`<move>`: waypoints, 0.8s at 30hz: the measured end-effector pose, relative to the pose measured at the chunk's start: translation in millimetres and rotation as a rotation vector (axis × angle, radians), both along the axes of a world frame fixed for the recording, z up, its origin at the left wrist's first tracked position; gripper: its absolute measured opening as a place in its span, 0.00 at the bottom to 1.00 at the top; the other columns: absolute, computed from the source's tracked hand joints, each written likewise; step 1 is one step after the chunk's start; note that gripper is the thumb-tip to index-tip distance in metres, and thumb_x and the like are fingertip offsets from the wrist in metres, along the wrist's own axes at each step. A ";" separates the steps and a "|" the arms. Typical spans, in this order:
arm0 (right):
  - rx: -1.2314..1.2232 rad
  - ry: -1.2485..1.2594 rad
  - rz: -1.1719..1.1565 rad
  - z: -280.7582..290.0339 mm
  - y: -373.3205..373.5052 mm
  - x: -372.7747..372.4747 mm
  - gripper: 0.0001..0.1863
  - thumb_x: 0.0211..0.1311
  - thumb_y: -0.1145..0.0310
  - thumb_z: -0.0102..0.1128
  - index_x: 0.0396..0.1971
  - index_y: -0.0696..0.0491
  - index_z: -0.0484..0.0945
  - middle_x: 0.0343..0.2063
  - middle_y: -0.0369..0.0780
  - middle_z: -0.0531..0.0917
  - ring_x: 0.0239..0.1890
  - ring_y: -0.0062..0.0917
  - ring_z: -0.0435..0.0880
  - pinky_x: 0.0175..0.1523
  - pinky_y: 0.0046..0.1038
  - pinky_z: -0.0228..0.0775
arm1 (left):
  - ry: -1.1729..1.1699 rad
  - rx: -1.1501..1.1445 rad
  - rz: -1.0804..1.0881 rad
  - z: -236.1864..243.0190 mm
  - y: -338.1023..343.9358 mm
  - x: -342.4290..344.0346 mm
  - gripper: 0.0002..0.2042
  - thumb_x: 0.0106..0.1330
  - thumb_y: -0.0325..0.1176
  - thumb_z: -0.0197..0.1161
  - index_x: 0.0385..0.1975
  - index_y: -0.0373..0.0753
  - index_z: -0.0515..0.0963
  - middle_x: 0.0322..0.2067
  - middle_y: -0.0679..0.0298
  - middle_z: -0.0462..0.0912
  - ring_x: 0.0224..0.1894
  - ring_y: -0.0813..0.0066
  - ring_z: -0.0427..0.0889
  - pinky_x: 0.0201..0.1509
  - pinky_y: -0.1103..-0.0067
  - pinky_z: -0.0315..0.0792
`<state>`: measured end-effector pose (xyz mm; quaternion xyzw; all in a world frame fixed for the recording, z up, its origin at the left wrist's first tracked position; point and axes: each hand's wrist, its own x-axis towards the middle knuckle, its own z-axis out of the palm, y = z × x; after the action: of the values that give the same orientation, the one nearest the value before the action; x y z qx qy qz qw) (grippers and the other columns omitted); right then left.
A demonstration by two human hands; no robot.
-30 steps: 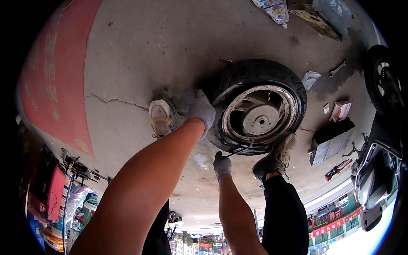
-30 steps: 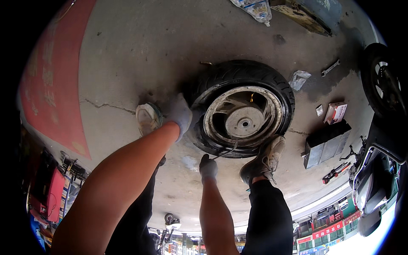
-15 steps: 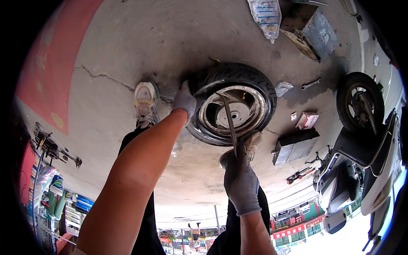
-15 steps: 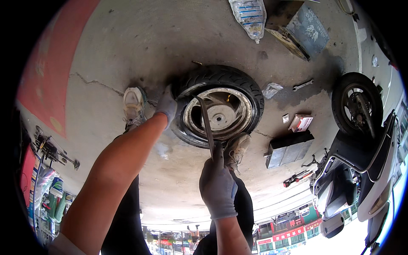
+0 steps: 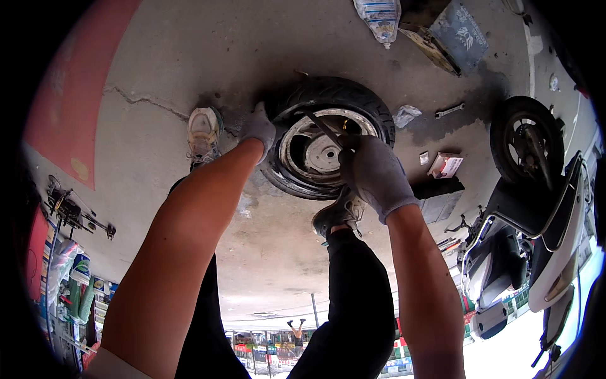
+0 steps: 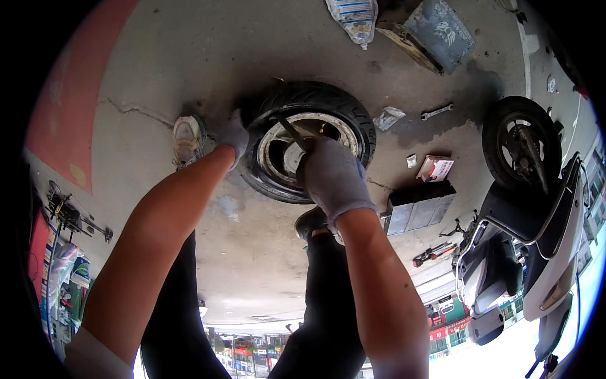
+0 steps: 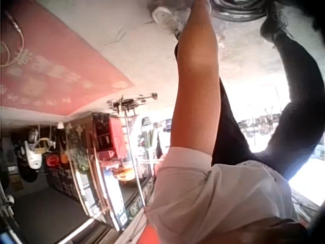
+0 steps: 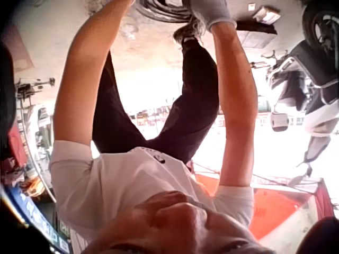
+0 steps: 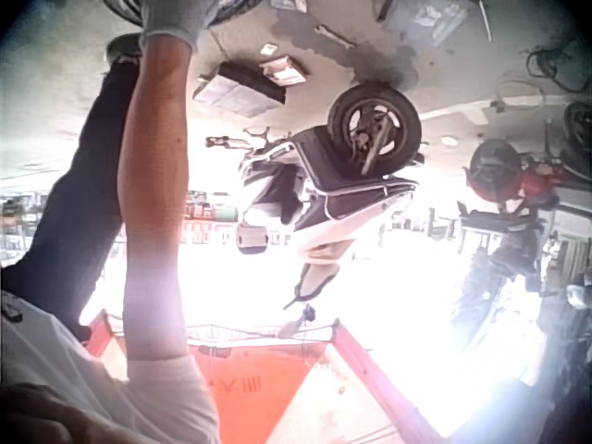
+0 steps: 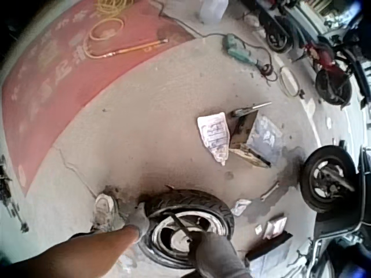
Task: The person uses pliers to pry a tire onto a metal wheel rim. They then use a tire iron to lever the tire bead over the rim edge, working around the circumference to secure the tire onto the wheel.
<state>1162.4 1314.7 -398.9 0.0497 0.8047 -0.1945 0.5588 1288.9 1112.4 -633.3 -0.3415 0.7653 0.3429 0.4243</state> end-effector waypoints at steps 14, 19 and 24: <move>0.041 -0.885 -0.237 -80.6 96.9 21.6 0.12 0.64 0.61 0.57 0.39 0.53 0.80 0.20 0.37 0.79 0.13 0.15 0.65 0.18 0.20 0.53 | 0.150 0.046 0.053 25.2 10.8 -20.4 0.29 0.62 0.33 0.57 0.65 0.41 0.64 0.56 0.42 0.74 0.61 0.47 0.72 0.63 0.66 0.66; -0.044 -0.951 -0.289 -106.0 107.3 23.3 0.10 0.61 0.62 0.57 0.37 0.51 0.81 0.20 0.35 0.79 0.14 0.15 0.64 0.19 0.20 0.54 | 0.214 0.121 0.124 21.8 16.6 -16.9 0.34 0.57 0.36 0.67 0.65 0.39 0.63 0.55 0.44 0.76 0.60 0.48 0.73 0.62 0.67 0.66; -0.635 -0.452 0.179 -85.7 89.0 90.2 0.07 0.63 0.70 0.53 0.38 0.51 0.77 0.22 0.34 0.79 0.23 0.22 0.74 0.27 0.24 0.61 | 0.213 0.068 0.004 20.2 13.6 -19.1 0.36 0.54 0.37 0.70 0.64 0.37 0.65 0.55 0.45 0.76 0.60 0.50 0.73 0.62 0.69 0.67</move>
<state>1252.6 1403.6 -484.6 -0.1542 0.5624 -0.3685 0.7240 1269.8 1126.0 -613.1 -0.2900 0.7933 0.4039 0.3513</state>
